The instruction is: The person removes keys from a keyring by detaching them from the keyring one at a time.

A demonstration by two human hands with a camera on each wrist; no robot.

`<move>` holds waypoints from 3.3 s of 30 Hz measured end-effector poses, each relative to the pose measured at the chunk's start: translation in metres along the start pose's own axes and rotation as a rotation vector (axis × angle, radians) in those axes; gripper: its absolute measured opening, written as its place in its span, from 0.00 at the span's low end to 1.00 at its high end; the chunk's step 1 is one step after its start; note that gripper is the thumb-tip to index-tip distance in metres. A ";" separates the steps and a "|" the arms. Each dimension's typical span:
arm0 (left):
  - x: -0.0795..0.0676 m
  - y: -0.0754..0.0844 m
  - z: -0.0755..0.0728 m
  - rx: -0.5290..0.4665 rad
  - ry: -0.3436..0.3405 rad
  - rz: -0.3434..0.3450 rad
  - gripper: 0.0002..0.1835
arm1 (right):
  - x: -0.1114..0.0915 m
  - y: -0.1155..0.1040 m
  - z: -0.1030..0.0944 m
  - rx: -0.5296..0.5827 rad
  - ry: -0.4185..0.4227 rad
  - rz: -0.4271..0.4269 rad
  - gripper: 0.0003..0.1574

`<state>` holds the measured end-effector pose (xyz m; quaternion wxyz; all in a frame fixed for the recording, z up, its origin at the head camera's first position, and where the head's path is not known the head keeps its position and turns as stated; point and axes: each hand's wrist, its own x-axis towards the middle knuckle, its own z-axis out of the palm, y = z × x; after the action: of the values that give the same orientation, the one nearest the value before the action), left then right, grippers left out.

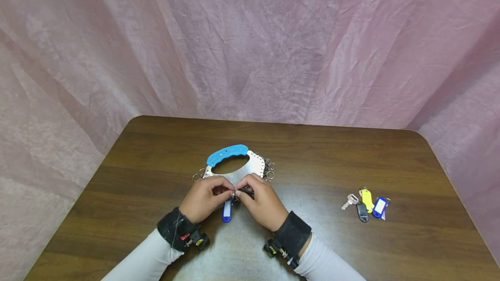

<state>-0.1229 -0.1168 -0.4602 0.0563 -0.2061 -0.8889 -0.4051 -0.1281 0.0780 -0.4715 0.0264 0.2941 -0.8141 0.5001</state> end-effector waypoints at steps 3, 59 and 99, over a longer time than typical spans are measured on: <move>0.000 0.000 0.000 -0.005 0.000 0.000 0.08 | 0.000 0.000 0.000 0.007 -0.003 0.007 0.08; 0.001 0.002 0.001 -0.031 -0.036 -0.046 0.09 | 0.000 0.002 0.003 0.042 0.005 0.023 0.09; -0.001 0.004 0.000 0.008 0.020 -0.083 0.09 | 0.000 -0.004 0.003 0.024 0.008 -0.063 0.12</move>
<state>-0.1206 -0.1149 -0.4575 0.0491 -0.1646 -0.8977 -0.4057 -0.1257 0.0742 -0.4698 0.0418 0.3178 -0.7982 0.5101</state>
